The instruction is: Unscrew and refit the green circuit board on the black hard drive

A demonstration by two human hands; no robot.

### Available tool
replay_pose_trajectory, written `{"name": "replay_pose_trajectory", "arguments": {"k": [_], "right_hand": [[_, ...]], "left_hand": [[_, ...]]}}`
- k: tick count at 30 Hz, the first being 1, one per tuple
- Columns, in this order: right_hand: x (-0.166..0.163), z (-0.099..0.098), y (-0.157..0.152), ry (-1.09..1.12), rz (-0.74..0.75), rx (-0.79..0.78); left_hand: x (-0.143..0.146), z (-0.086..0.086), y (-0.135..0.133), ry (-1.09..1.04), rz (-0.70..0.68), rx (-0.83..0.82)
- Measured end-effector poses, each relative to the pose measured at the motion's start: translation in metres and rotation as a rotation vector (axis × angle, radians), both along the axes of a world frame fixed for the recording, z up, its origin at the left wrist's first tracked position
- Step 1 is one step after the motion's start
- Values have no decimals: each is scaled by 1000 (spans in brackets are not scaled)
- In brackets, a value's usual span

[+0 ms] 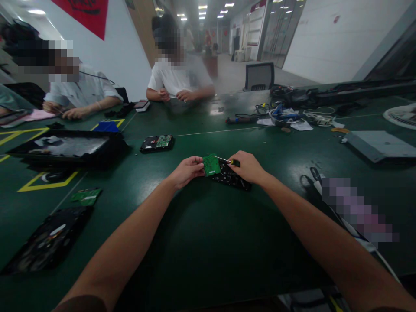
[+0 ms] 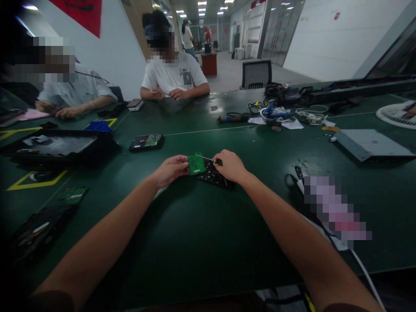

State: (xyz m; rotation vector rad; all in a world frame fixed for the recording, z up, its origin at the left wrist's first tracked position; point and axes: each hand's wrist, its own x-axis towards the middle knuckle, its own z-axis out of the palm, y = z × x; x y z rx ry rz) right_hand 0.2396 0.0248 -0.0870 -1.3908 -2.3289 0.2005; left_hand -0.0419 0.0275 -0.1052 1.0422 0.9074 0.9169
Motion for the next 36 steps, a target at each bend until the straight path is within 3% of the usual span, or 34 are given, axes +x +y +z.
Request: {"name": "replay_pose_trajectory", "arguments": {"k": [7,13,18,22,26,30,36], "right_hand": [[-4,-1,14,-64,-11,-34],[-19,-1,17,-83,-48,-82],[-8,8,21,42,-124,-42],[14,12,18,117,-255,-18],[31,10,12,119,-273,-66],[34,13,12,219,-262,-61],[23,33,22,453,-257,-15]], "left_hand": [[-3,-8,8,-47,216,-9],[-2,-12,6,-20,184,37],[14,-16,0,14,125,94],[37,-16,-5,235,120,267],[51,-12,-10,558,173,541],[55,-11,-12,783,140,725],[52,-16,-13,858,154,860]]}}
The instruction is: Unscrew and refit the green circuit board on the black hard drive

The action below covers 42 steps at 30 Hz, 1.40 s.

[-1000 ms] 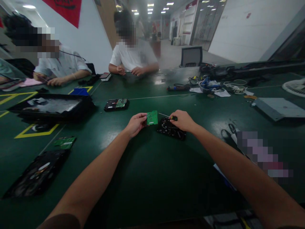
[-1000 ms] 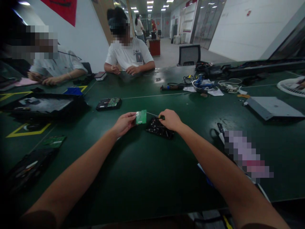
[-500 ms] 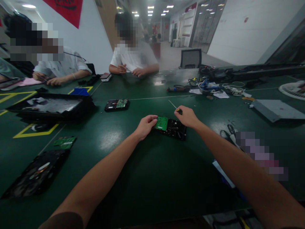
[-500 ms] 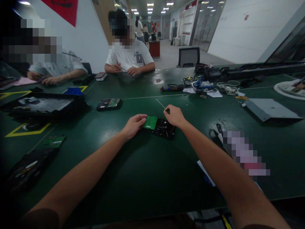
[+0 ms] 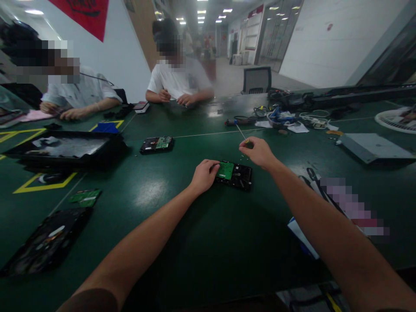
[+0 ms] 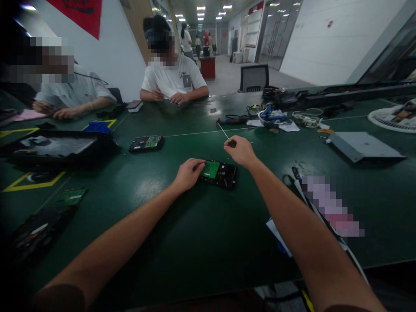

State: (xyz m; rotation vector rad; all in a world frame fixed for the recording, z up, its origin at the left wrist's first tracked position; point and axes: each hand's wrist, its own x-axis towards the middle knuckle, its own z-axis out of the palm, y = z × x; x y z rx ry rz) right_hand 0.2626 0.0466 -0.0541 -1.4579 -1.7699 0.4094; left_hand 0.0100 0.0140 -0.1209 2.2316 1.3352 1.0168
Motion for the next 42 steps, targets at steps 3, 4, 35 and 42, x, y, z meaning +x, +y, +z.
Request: {"name": "replay_pose_trajectory", "arguments": {"k": [3,4,35,42], "right_hand": [[-4,15,4,213,-19,-9],[-4,21,6,329,-22,-42],[-29,-50,-24,373,-288,2],[-7,-54,-41,206,-308,91]], "left_hand": [[-6,0,-5,22,-82,94],[-8,0,-8,57,-139,132],[-17,0,-18,176,-352,195],[-21,4,-19,185,-347,123]]}}
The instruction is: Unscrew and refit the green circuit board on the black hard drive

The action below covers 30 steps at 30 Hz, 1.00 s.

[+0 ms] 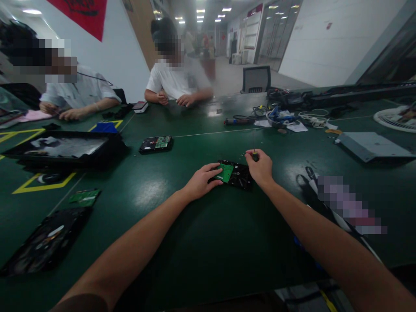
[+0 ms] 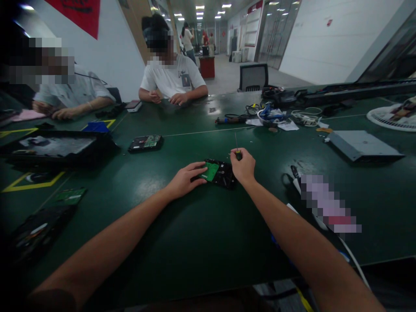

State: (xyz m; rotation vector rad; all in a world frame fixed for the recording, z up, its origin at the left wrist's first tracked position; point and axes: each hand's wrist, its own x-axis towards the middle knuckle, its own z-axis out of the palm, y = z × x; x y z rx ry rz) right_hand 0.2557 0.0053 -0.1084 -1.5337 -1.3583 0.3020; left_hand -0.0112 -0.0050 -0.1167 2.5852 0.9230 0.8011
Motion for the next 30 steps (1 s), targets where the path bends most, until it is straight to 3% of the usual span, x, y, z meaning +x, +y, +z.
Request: {"name": "replay_pose_trajectory", "arguments": {"k": [8,22,30], "right_hand": [[-4,15,-4,-146,168,3],[-19,10,1,-209,200,-115],[-18,9,5,-228,216,-133]], "left_hand": [[0,-5,0,43,37,59],[-5,1,0,36,-23,22],[3,4,-8,143,-51,170]]}}
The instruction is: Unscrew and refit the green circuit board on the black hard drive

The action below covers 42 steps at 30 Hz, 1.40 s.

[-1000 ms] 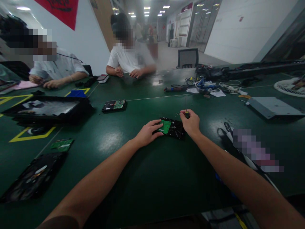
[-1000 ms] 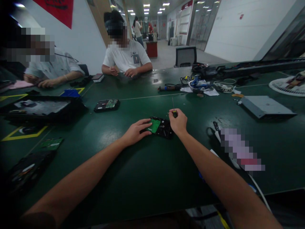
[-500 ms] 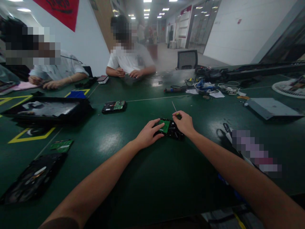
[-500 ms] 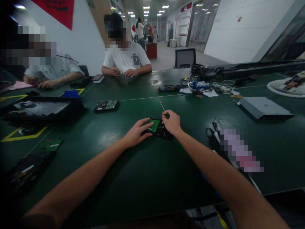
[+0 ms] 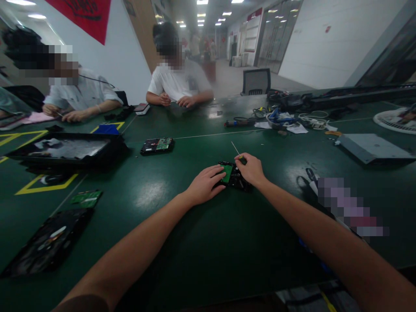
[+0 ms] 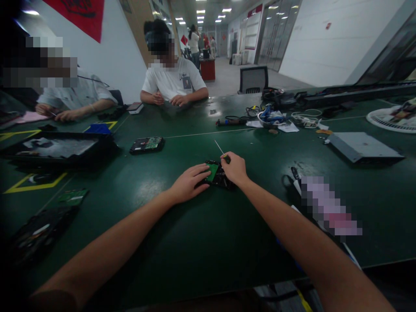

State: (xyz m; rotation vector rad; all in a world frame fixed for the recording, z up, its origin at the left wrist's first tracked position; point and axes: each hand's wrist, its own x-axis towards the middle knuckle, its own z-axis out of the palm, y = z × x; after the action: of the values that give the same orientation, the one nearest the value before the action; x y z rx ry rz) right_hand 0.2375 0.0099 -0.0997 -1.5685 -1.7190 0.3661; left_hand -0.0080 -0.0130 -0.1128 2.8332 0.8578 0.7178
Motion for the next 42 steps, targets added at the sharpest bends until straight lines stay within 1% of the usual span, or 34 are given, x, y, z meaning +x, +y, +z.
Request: {"name": "replay_pose_trajectory", "arguments": {"k": [5,7,10,14,18,24,27,33,38,42], "right_hand": [[4,8,5,-30,31,-69],[6,13,8,-62,86,-103],[8,19,12,-166,189,-127],[8,24,19,-260,246,-118],[8,21,23,-306,257,-135],[8,15,24,-316,254,-148],[7,16,23,-329,260,-144],[10,20,21,-297,203,-151],[11,20,22,-317,231,-151],[7,19,23,-405,255,-152]], "left_hand": [[3,-2,4,-20,-30,9],[3,-3,6,-17,-34,32],[3,-3,6,-3,-29,39],[2,-3,4,-5,-12,32],[1,-6,3,-15,47,61],[8,-10,-4,44,107,60],[11,-11,-5,78,110,49],[10,-11,-4,103,106,61],[9,-10,-5,98,112,77],[10,-6,-7,121,139,100]]}}
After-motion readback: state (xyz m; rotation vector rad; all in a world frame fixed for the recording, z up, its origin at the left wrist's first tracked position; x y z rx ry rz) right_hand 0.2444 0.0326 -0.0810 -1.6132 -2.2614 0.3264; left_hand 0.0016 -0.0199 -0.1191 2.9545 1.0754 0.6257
